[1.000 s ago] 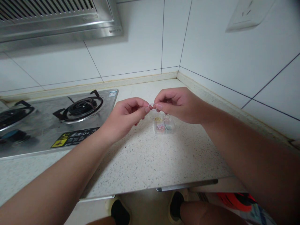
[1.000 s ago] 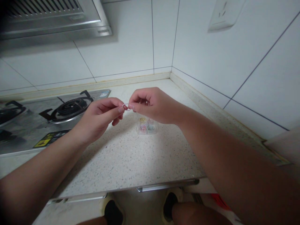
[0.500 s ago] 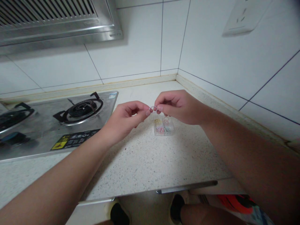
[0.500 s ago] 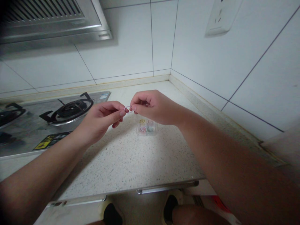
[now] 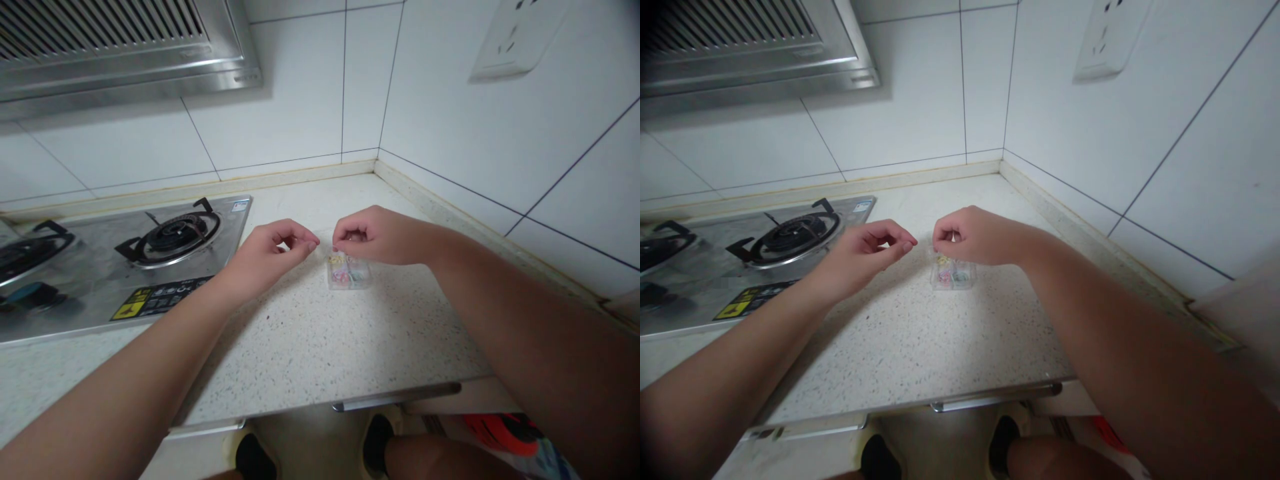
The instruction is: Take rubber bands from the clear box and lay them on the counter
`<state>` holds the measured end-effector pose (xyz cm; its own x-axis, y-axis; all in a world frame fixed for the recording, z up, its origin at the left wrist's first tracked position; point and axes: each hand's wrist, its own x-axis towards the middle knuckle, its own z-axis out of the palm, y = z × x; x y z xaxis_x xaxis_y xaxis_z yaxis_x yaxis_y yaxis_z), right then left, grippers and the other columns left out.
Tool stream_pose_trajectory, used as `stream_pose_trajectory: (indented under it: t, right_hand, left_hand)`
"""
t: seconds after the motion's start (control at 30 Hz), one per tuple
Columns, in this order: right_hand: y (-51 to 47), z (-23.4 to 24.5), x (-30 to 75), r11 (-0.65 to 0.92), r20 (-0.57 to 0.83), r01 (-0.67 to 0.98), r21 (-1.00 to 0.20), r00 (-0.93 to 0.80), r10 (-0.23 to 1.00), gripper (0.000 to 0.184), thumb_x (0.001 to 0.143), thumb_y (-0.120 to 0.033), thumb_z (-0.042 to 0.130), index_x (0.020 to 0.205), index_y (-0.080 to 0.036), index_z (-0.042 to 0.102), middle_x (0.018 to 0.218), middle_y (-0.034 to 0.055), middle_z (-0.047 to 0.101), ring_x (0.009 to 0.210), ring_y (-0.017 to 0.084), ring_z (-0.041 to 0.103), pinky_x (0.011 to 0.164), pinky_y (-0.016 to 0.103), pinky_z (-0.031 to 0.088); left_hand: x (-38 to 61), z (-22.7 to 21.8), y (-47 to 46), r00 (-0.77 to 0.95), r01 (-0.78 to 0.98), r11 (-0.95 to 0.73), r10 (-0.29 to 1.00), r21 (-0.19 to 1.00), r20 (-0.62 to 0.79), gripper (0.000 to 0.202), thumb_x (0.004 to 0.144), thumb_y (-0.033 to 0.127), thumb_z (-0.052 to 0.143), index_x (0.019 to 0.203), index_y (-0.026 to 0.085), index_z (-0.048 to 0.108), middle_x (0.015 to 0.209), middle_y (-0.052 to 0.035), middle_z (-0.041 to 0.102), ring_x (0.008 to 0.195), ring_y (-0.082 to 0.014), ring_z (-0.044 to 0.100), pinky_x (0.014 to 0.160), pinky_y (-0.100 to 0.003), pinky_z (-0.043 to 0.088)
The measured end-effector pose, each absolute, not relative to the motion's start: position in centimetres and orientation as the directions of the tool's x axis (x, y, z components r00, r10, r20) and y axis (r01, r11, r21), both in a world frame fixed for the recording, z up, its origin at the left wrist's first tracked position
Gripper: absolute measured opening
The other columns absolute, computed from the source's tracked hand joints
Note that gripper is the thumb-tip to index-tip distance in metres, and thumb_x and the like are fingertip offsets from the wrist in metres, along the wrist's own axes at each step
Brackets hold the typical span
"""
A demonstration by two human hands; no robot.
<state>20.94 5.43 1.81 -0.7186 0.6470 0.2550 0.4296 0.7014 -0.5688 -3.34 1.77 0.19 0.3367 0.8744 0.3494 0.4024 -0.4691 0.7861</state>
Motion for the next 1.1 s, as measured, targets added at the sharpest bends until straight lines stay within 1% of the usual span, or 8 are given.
stream_pose_trajectory:
  t: [0.17, 0.27, 0.43, 0.57, 0.73, 0.87, 0.97, 1.1]
  right_hand:
    - [5.5, 1.7, 21.1, 0.66, 0.114, 0.487, -0.571, -0.75, 0.652, 0.015, 0.087, -0.026, 0.064, 0.079, -0.017, 0.073, 0.061, -0.0031, 0.057, 0.054, 0.01, 0.044, 0.052, 0.025, 0.031]
    - [5.3, 1.8, 21.1, 0.647, 0.048, 0.505, -0.572, -0.766, 0.641, 0.015, 0.086, -0.027, 0.064, 0.081, -0.017, 0.075, 0.063, -0.002, 0.061, 0.056, 0.011, 0.048, 0.053, 0.025, 0.033]
    - [4.8, 2.0, 20.8, 0.67, -0.02, 0.554, -0.494, -0.778, 0.628, 0.017, 0.085, -0.026, 0.062, 0.082, -0.018, 0.077, 0.062, -0.0016, 0.061, 0.057, 0.012, 0.048, 0.055, 0.027, 0.031]
    - [4.7, 2.4, 20.7, 0.667, 0.017, 0.562, -0.489, -0.759, 0.651, 0.017, 0.085, -0.027, 0.062, 0.084, -0.017, 0.075, 0.065, -0.0014, 0.06, 0.06, 0.012, 0.047, 0.059, 0.029, 0.031]
    - [5.2, 2.3, 21.1, 0.683, 0.122, 0.565, -0.463, -0.722, 0.681, 0.02, 0.089, -0.03, 0.059, 0.082, -0.017, 0.073, 0.062, -0.0026, 0.052, 0.06, 0.012, 0.042, 0.061, 0.03, 0.029]
    - [6.0, 1.8, 21.5, 0.697, 0.172, 0.589, -0.409, -0.7, 0.693, 0.017, 0.087, -0.025, 0.059, 0.085, -0.017, 0.074, 0.063, -0.0025, 0.055, 0.059, 0.012, 0.045, 0.061, 0.03, 0.03]
    - [6.5, 1.5, 21.9, 0.699, 0.192, 0.596, -0.396, -0.69, 0.698, 0.016, 0.085, -0.022, 0.059, 0.086, -0.018, 0.074, 0.065, -0.0023, 0.059, 0.061, 0.012, 0.049, 0.061, 0.029, 0.032]
    - [7.1, 1.3, 22.3, 0.687, 0.203, 0.62, -0.38, -0.669, 0.715, 0.016, 0.087, -0.024, 0.059, 0.085, -0.018, 0.074, 0.065, -0.0022, 0.059, 0.061, 0.012, 0.049, 0.061, 0.029, 0.033]
  left_hand:
    - [-3.7, -0.2, 2.1, 0.381, 0.481, -0.515, 0.852, 0.71, 0.359, 0.017, 0.091, 0.032, 0.068, 0.091, 0.016, 0.074, 0.085, -0.0055, 0.071, 0.075, -0.0134, 0.059, 0.061, -0.023, 0.043]
    - [-3.9, -0.3, 2.3, 0.427, 0.518, -0.572, 0.817, 0.636, 0.387, 0.015, 0.091, 0.029, 0.067, 0.09, 0.016, 0.073, 0.084, -0.0049, 0.069, 0.073, -0.0126, 0.058, 0.06, -0.023, 0.042]
    - [-4.5, -0.6, 2.8, 0.482, 0.605, -0.63, 0.777, 0.487, 0.406, 0.014, 0.092, 0.026, 0.063, 0.092, 0.017, 0.073, 0.084, -0.004, 0.068, 0.073, -0.0131, 0.058, 0.063, -0.025, 0.043]
    - [-5.0, -0.7, 3.3, 0.438, 0.683, -0.574, 0.817, 0.452, 0.375, 0.016, 0.093, 0.029, 0.061, 0.093, 0.018, 0.073, 0.086, -0.004, 0.069, 0.074, -0.014, 0.059, 0.065, -0.027, 0.043]
    - [-6.2, -0.5, 4.3, 0.343, 0.776, -0.484, 0.862, 0.404, 0.375, 0.02, 0.093, 0.034, 0.059, 0.096, 0.019, 0.073, 0.089, -0.0036, 0.072, 0.072, -0.0146, 0.06, 0.067, -0.029, 0.044]
    - [-7.7, -0.1, 5.1, 0.263, 0.851, -0.394, 0.891, 0.346, 0.369, 0.024, 0.093, 0.036, 0.058, 0.097, 0.019, 0.074, 0.091, -0.005, 0.073, 0.072, -0.0159, 0.061, 0.068, -0.031, 0.044]
    - [-8.9, 0.1, 5.7, 0.272, 0.902, -0.354, 0.911, 0.248, 0.31, 0.028, 0.094, 0.039, 0.056, 0.101, 0.019, 0.075, 0.096, -0.0072, 0.074, 0.076, -0.0184, 0.063, 0.069, -0.032, 0.044]
    - [-10.5, 0.0, 6.5, 0.316, 0.935, -0.338, 0.932, 0.11, 0.175, 0.029, 0.095, 0.04, 0.054, 0.102, 0.022, 0.076, 0.1, -0.0074, 0.076, 0.081, -0.0211, 0.065, 0.07, -0.033, 0.044]
